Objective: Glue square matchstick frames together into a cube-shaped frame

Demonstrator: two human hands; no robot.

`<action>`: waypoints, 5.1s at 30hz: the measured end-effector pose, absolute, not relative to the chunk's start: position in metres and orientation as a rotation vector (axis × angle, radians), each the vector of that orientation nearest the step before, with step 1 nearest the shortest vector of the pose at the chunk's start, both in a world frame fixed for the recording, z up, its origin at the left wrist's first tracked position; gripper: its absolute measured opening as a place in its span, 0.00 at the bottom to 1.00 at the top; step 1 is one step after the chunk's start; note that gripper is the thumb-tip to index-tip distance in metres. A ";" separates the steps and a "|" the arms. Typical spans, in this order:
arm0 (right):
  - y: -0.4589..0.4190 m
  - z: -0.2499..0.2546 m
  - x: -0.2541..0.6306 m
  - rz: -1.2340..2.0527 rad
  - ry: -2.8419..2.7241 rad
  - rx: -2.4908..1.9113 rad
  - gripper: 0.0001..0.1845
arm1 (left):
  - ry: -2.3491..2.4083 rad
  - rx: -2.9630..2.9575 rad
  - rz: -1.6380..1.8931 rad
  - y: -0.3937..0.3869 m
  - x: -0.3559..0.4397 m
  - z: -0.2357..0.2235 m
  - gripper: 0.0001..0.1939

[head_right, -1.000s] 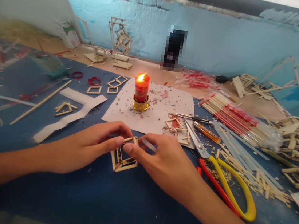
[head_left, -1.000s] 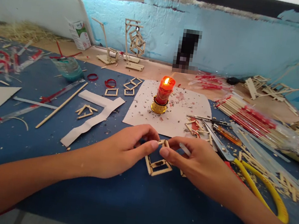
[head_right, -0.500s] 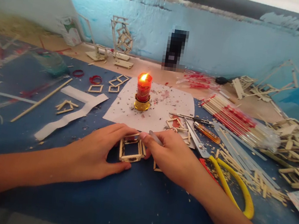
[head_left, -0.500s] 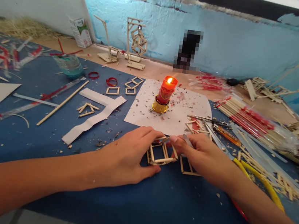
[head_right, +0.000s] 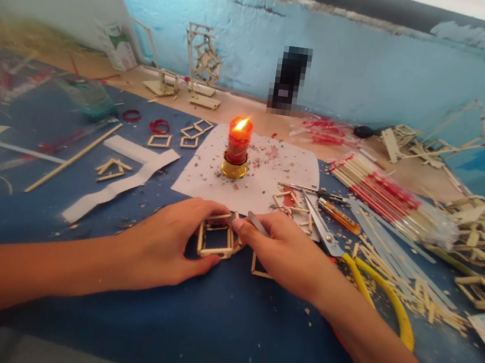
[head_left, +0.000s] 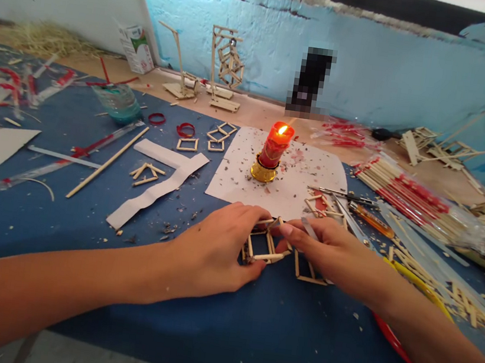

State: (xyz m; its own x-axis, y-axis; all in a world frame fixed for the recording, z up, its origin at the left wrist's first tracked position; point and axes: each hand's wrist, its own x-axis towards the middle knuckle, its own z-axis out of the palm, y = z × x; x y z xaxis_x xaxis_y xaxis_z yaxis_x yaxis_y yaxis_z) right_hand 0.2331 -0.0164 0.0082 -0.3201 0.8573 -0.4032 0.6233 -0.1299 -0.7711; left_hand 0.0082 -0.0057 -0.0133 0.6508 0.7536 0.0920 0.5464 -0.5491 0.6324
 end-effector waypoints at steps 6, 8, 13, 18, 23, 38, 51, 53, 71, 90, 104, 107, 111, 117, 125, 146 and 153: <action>-0.013 0.010 0.233 1.519 -1.879 -1.640 0.22 | 0.979 2.290 0.498 -0.005 0.009 -0.013 0.23; -0.012 0.010 0.230 1.500 -1.894 -1.632 0.21 | 0.977 2.285 0.502 -0.005 0.009 -0.014 0.22; -0.014 0.010 0.228 1.474 -1.908 -1.628 0.22 | 0.994 2.301 0.501 -0.005 0.013 -0.016 0.22; -0.014 0.010 0.230 1.444 -1.928 -1.608 0.22 | 1.012 2.319 0.502 -0.006 0.015 -0.017 0.18; -0.014 0.009 0.231 1.455 -1.914 -1.612 0.23 | 1.035 2.260 0.525 -0.006 0.013 -0.015 0.18; -0.017 0.008 0.231 1.489 -1.861 -1.651 0.22 | 1.030 2.302 0.526 -0.008 0.016 -0.016 0.15; -0.017 0.006 0.232 1.498 -1.853 -1.659 0.23 | 1.004 2.319 0.517 -0.007 0.017 -0.018 0.13; -0.017 0.007 0.231 1.519 -1.831 -1.669 0.22 | 1.001 2.320 0.523 -0.007 0.017 -0.017 0.13; -0.016 0.008 0.231 1.499 -1.838 -1.616 0.22 | 0.974 2.298 0.558 -0.007 0.016 -0.016 0.16; -0.016 0.010 0.230 1.531 -1.802 -1.671 0.20 | 1.016 2.258 0.493 -0.003 0.015 -0.013 0.18; -0.016 0.007 0.231 1.490 -1.834 -1.627 0.20 | 0.950 2.249 0.392 0.004 0.012 -0.013 0.32; -0.016 0.006 0.231 1.496 -1.834 -1.642 0.22 | 0.867 2.195 0.276 0.015 0.004 -0.005 0.40; -0.017 0.006 0.231 1.487 -1.838 -1.634 0.23 | 0.651 2.124 0.101 0.033 -0.006 0.006 0.31; -0.023 0.007 0.231 1.360 -1.959 -1.602 0.25 | 0.612 2.069 0.088 0.042 -0.007 0.004 0.33; -0.027 0.008 0.224 1.331 -1.971 -1.662 0.25 | 0.618 2.074 0.106 0.045 -0.004 -0.004 0.24; -0.045 0.014 0.213 0.828 -1.824 -1.463 0.22 | 0.957 1.840 0.631 0.013 0.001 -0.008 0.14; -0.045 0.017 0.214 1.087 -1.635 -1.476 0.18 | 0.886 1.370 0.565 0.011 0.005 -0.002 0.14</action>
